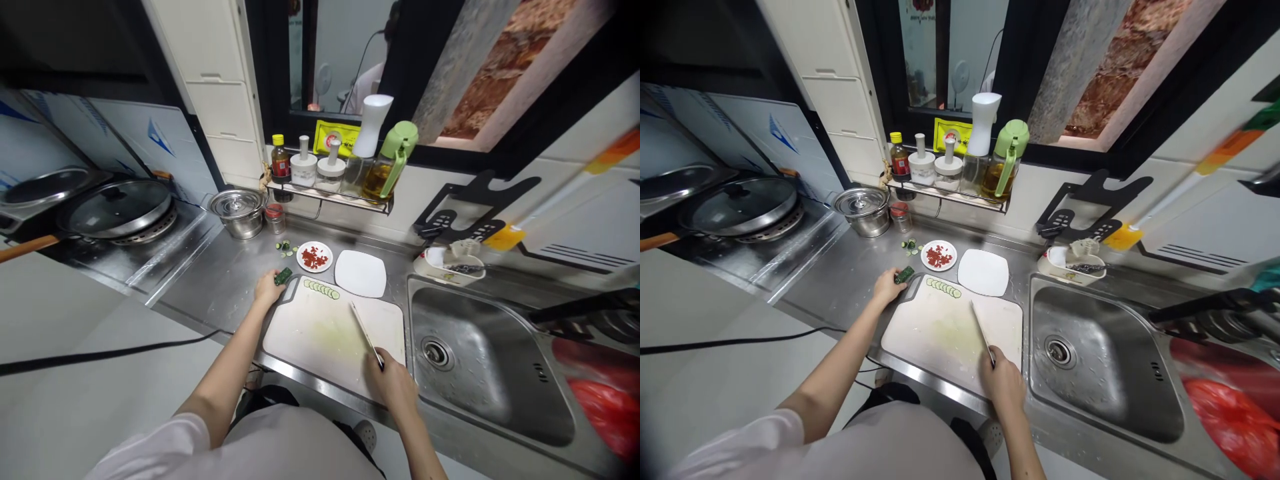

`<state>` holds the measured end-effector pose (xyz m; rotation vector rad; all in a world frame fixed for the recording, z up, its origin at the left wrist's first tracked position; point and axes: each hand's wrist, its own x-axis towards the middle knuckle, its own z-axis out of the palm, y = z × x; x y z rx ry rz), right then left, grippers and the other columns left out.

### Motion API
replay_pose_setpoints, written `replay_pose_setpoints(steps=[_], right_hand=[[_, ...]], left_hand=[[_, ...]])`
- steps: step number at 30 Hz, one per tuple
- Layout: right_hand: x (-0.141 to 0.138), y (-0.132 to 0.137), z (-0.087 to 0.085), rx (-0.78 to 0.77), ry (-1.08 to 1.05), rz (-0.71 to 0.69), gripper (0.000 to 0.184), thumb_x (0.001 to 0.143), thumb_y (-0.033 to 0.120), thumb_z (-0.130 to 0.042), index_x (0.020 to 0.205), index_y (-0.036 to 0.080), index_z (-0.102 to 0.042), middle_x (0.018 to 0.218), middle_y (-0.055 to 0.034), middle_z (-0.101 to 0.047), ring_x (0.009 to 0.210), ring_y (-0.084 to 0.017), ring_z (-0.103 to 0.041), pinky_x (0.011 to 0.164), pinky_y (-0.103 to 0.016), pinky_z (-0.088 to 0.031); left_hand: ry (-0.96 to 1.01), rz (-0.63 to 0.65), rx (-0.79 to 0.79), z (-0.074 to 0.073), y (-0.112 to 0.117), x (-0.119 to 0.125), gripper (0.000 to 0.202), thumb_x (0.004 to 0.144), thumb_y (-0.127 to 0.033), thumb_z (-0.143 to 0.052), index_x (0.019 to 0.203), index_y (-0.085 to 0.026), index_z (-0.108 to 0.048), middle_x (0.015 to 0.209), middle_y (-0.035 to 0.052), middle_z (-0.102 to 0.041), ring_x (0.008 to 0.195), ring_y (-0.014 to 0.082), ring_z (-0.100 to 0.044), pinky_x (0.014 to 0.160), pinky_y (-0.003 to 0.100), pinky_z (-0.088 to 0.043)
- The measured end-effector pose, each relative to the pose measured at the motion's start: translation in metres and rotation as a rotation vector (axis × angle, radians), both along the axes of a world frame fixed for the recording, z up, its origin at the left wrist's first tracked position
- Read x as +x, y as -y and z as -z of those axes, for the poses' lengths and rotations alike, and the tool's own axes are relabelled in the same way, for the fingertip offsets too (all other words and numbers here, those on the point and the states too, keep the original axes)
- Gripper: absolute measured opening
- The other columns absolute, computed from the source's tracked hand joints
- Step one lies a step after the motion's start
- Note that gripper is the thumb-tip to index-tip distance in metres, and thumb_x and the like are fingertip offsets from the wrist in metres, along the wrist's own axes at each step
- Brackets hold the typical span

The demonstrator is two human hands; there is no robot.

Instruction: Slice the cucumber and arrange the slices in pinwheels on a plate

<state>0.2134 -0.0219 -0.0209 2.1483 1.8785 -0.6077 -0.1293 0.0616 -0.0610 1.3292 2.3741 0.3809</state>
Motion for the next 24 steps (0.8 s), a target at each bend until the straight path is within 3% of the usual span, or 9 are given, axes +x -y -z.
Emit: replay_pose_setpoints(steps=[4,10,24], right_hand=[[0.005,0.002,0.002,-0.006,-0.007,0.011,0.047,0.097,0.044,-0.032,0.13,0.025,-0.059,0.108,-0.0122,-0.072,0.1,-0.026,-0.067,0.078,-0.032,-0.046],[0.006,0.002,0.004,-0.005,-0.001,0.017,0.047,0.096,0.045,-0.033,0.13,0.025,-0.059,0.107,-0.0124,-0.072,0.099,-0.027,-0.067,0.077,-0.032,-0.046],[0.005,0.0,0.006,-0.013,-0.024,0.027,0.048,0.096,0.045,-0.032,0.131,0.025,-0.059,0.107,-0.0123,-0.072,0.101,-0.028,-0.066,0.079,-0.034,-0.046]], left_hand=[[-0.042,-0.068,-0.054,0.009,-0.023,-0.019,0.043,0.078,-0.036,-0.069,0.118,-0.03,-0.057,0.124,0.0072,-0.063,0.114,0.0245,-0.059,0.087,0.031,-0.044],[-0.077,-0.099,-0.089,0.021,-0.04,-0.025,0.045,0.078,-0.036,-0.068,0.122,-0.03,-0.057,0.126,0.0092,-0.061,0.116,0.0269,-0.058,0.088,0.033,-0.045],[-0.105,-0.082,-0.075,0.026,-0.039,-0.019,0.049,0.078,-0.035,-0.068,0.125,-0.032,-0.056,0.127,0.0095,-0.06,0.12,0.0293,-0.054,0.092,0.039,-0.043]])
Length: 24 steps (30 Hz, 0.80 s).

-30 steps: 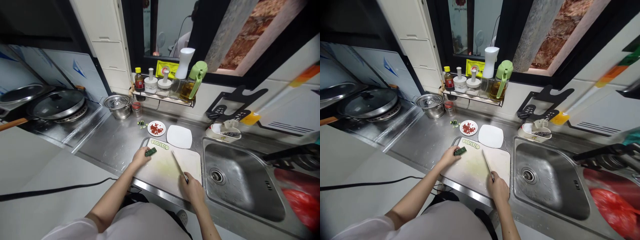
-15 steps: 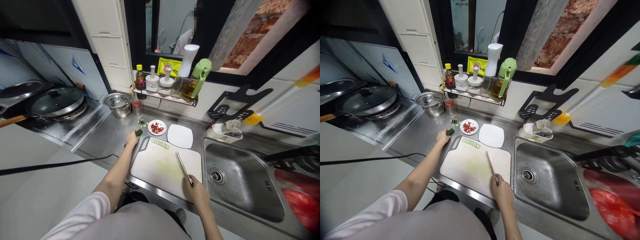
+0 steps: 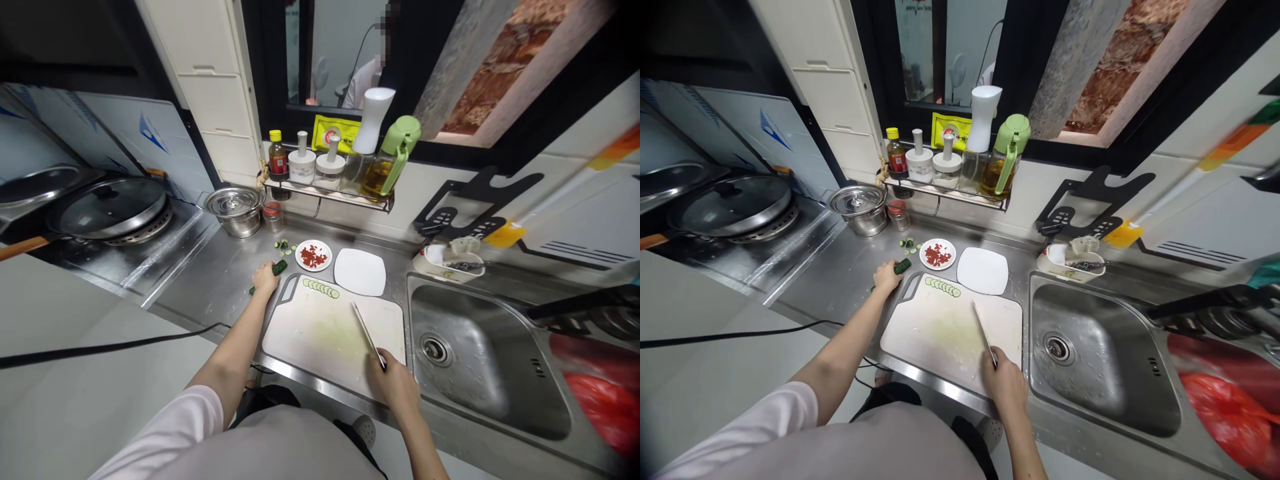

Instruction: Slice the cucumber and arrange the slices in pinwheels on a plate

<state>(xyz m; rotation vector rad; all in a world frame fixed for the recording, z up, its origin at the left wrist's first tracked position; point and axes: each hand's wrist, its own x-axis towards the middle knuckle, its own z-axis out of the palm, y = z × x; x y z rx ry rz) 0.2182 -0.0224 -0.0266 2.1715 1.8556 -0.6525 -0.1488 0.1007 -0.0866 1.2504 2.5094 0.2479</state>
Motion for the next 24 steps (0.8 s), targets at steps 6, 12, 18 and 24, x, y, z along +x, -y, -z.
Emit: replay_pose_setpoints(steps=[6,12,18,24], right_hand=[[0.0,0.0,0.0,-0.006,-0.007,0.005,0.049,0.097,0.046,-0.031,0.13,0.025,-0.059,0.107,-0.0123,-0.072,0.102,-0.028,-0.066,0.079,-0.034,-0.046],[0.0,0.001,0.003,0.0,-0.014,0.016,0.048,0.097,0.044,-0.032,0.131,0.024,-0.058,0.11,-0.0125,-0.071,0.103,-0.028,-0.065,0.079,-0.034,-0.045],[0.002,0.002,0.002,-0.016,-0.015,0.015,0.047,0.097,0.042,-0.031,0.13,0.023,-0.058,0.108,-0.013,-0.071,0.101,-0.027,-0.065,0.077,-0.033,-0.044],[0.001,0.005,0.001,-0.005,0.026,-0.016,0.039,0.098,0.034,-0.028,0.115,0.02,-0.06,0.1,-0.0128,-0.071,0.094,-0.026,-0.067,0.071,-0.032,-0.042]], left_hand=[[0.033,-0.003,0.011,-0.005,0.005,0.002,0.056,0.076,-0.037,-0.069,0.129,-0.033,-0.053,0.128,0.0097,-0.059,0.12,0.0297,-0.053,0.094,0.04,-0.041],[-0.088,-0.069,0.197,-0.019,0.02,0.034,0.052,0.083,-0.03,-0.058,0.134,-0.03,-0.049,0.134,0.0108,-0.052,0.125,0.03,-0.044,0.101,0.044,-0.031],[0.072,0.339,0.266,-0.013,0.049,0.102,0.027,0.089,-0.031,-0.051,0.115,-0.027,-0.06,0.118,0.0068,-0.06,0.114,0.0248,-0.048,0.097,0.04,-0.031],[0.142,0.414,0.242,-0.003,0.044,0.137,0.024,0.09,-0.032,-0.051,0.11,-0.025,-0.062,0.11,0.0066,-0.064,0.108,0.0245,-0.052,0.093,0.039,-0.033]])
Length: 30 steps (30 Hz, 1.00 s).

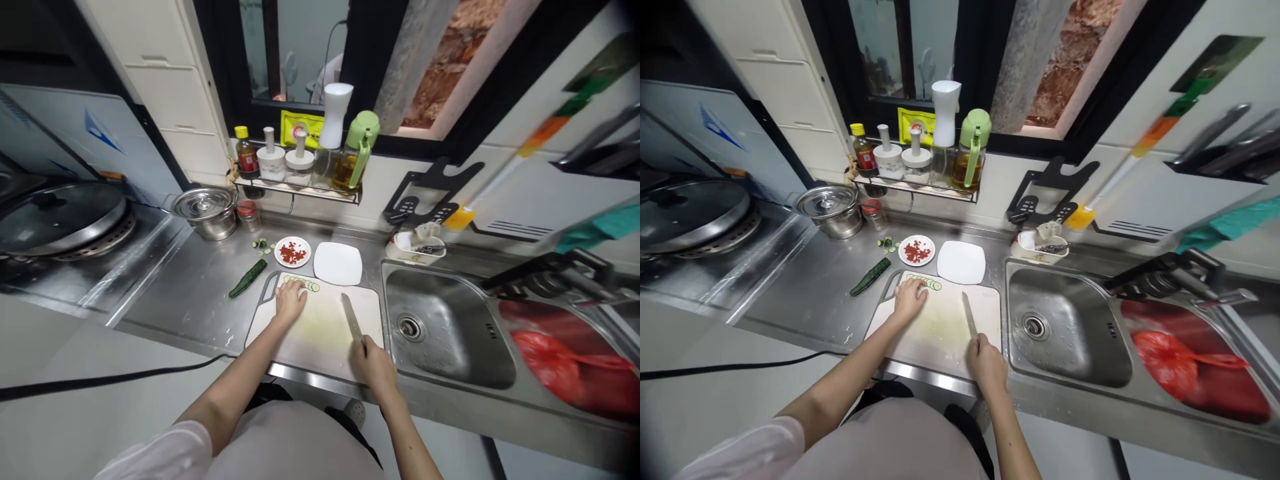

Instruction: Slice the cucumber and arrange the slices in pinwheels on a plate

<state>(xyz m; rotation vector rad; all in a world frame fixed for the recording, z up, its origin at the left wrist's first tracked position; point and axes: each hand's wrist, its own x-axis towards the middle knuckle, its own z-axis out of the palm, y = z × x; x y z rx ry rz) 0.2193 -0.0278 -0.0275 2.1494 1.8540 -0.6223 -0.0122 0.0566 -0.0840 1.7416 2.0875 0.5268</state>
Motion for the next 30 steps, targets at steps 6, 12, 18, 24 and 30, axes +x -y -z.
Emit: replay_pose_setpoints(steps=[6,12,18,24,30], right_hand=[[-0.003,0.005,0.008,0.007,-0.002,0.013,0.034,0.099,0.032,-0.027,0.115,0.018,-0.054,0.098,-0.0134,-0.071,0.092,-0.025,-0.067,0.073,-0.031,-0.042],[-0.003,0.005,0.011,-0.025,-0.014,0.027,0.033,0.099,0.03,-0.026,0.116,0.017,-0.052,0.101,-0.015,-0.07,0.095,-0.025,-0.067,0.075,-0.032,-0.043],[-0.002,0.005,0.012,-0.022,-0.028,0.036,0.034,0.099,0.029,-0.026,0.117,0.017,-0.051,0.101,-0.0151,-0.07,0.095,-0.025,-0.067,0.075,-0.033,-0.043],[-0.004,0.005,0.009,-0.031,-0.041,0.04,0.034,0.099,0.029,-0.025,0.117,0.017,-0.051,0.102,-0.0154,-0.07,0.096,-0.026,-0.067,0.076,-0.034,-0.044],[-0.004,0.004,0.009,-0.03,-0.034,0.031,0.032,0.099,0.029,-0.026,0.115,0.018,-0.051,0.101,-0.0142,-0.07,0.095,-0.025,-0.067,0.076,-0.033,-0.044]], left_hand=[[-0.08,0.07,-0.007,0.005,-0.022,0.015,0.027,0.091,-0.034,-0.05,0.113,-0.026,-0.064,0.111,0.008,-0.063,0.109,0.0263,-0.052,0.093,0.04,-0.033],[-0.169,0.167,-0.014,0.009,-0.031,0.024,0.029,0.092,-0.034,-0.048,0.112,-0.028,-0.067,0.109,0.0093,-0.061,0.109,0.0275,-0.051,0.094,0.042,-0.033],[-0.204,0.174,-0.011,0.01,-0.034,0.024,0.028,0.091,-0.033,-0.05,0.113,-0.026,-0.066,0.113,0.0093,-0.06,0.109,0.0277,-0.049,0.093,0.042,-0.034],[-0.211,0.208,-0.007,0.005,-0.033,0.026,0.024,0.092,-0.03,-0.05,0.108,-0.025,-0.066,0.112,0.009,-0.06,0.108,0.027,-0.049,0.091,0.041,-0.034],[-0.192,0.193,0.018,0.0,-0.026,0.029,0.019,0.092,-0.023,-0.047,0.1,-0.024,-0.065,0.106,0.0085,-0.061,0.105,0.0243,-0.05,0.091,0.039,-0.033]])
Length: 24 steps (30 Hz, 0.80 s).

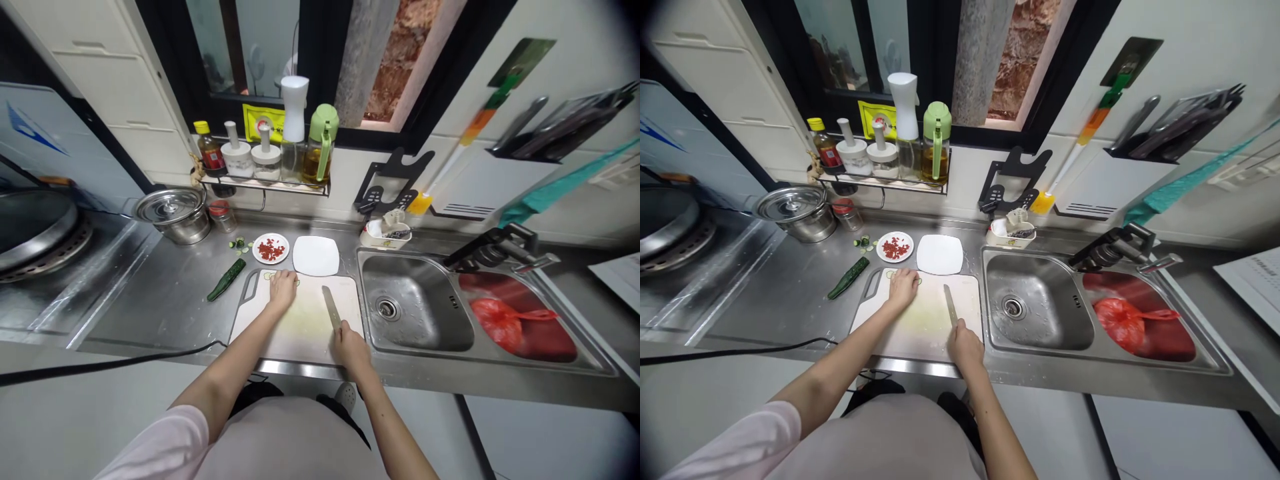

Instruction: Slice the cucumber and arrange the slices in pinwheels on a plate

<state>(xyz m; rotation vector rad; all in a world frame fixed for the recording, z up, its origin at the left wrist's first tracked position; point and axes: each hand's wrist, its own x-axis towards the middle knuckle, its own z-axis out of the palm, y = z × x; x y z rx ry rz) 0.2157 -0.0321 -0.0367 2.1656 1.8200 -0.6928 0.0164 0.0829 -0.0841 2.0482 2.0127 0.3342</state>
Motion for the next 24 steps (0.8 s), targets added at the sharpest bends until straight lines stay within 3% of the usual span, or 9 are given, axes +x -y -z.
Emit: replay_pose_setpoints(steps=[7,15,19,24], right_hand=[[-0.001,-0.001,0.001,-0.007,0.011,-0.019,0.032,0.099,0.029,-0.026,0.115,0.017,-0.051,0.102,-0.0157,-0.07,0.095,-0.025,-0.067,0.074,-0.033,-0.044],[-0.003,0.0,-0.003,-0.016,0.018,-0.03,0.033,0.099,0.029,-0.026,0.117,0.017,-0.051,0.103,-0.0158,-0.07,0.096,-0.025,-0.067,0.074,-0.033,-0.043],[-0.001,-0.001,-0.002,-0.01,0.022,-0.052,0.032,0.099,0.029,-0.026,0.116,0.017,-0.05,0.103,-0.0154,-0.07,0.095,-0.024,-0.067,0.073,-0.032,-0.041],[-0.001,0.0,-0.006,-0.006,0.016,-0.11,0.032,0.099,0.029,-0.026,0.115,0.017,-0.051,0.102,-0.0133,-0.07,0.095,-0.023,-0.066,0.071,-0.03,-0.038]], left_hand=[[0.05,-0.025,-0.009,-0.004,0.004,-0.005,0.018,0.092,-0.023,-0.047,0.094,-0.023,-0.064,0.101,0.007,-0.067,0.104,0.0237,-0.054,0.09,0.038,-0.033],[0.305,-0.217,-0.119,-0.007,0.014,-0.019,0.014,0.089,-0.026,-0.054,0.098,-0.025,-0.063,0.093,0.0006,-0.071,0.091,0.0182,-0.062,0.079,0.029,-0.041],[0.386,-0.173,-0.182,-0.002,0.036,-0.032,0.016,0.086,-0.025,-0.056,0.099,-0.025,-0.065,0.087,-0.0007,-0.071,0.083,0.0156,-0.064,0.074,0.025,-0.042],[0.302,-0.13,-0.195,0.004,0.057,-0.041,0.017,0.086,-0.026,-0.057,0.098,-0.025,-0.068,0.086,0.0009,-0.072,0.085,0.0176,-0.064,0.076,0.027,-0.043]])
